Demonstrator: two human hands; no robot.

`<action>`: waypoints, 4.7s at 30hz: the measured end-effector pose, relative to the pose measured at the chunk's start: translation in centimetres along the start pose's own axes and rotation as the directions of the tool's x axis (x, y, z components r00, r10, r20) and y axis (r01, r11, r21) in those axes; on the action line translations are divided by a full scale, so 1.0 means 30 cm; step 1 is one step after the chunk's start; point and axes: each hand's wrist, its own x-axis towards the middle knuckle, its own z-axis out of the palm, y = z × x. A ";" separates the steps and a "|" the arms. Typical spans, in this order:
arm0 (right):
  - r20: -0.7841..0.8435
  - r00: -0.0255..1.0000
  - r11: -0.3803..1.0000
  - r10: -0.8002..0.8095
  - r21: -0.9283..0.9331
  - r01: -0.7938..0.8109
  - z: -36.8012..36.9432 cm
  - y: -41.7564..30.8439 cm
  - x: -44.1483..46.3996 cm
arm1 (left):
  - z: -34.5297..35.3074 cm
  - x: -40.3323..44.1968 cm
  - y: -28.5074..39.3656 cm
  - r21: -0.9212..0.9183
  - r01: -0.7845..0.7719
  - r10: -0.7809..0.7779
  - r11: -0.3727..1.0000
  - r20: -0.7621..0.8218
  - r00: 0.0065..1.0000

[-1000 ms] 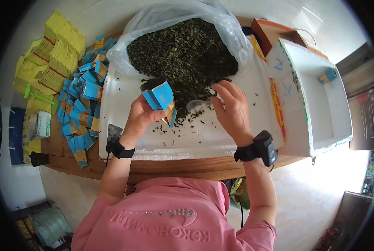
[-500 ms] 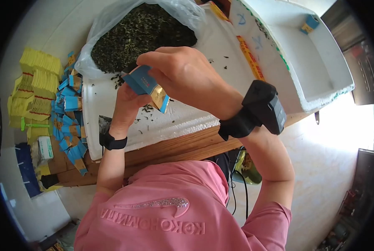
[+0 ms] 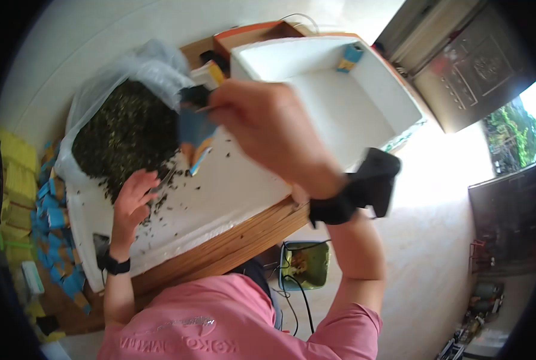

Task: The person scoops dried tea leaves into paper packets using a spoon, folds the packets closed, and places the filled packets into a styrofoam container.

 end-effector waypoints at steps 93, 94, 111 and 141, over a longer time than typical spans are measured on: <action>0.314 0.942 0.936 -0.117 -0.282 0.210 0.731 0.154 -0.112 | -0.579 -0.959 -0.012 0.519 0.597 0.476 0.612 -0.844 0.246; 0.344 0.934 0.923 -0.093 -0.322 0.210 0.754 0.178 -0.110 | -0.603 -1.010 -0.023 0.506 0.804 0.631 0.312 -0.743 0.223; 0.159 0.985 0.992 0.070 -0.113 -0.052 0.729 0.101 -0.135 | -0.743 -1.072 -0.062 0.446 0.830 0.421 0.334 -0.859 0.292; 0.234 0.940 0.858 0.249 0.397 -0.326 0.661 -0.303 -0.139 | -0.294 -0.426 0.044 0.846 0.071 0.390 0.529 -0.316 0.865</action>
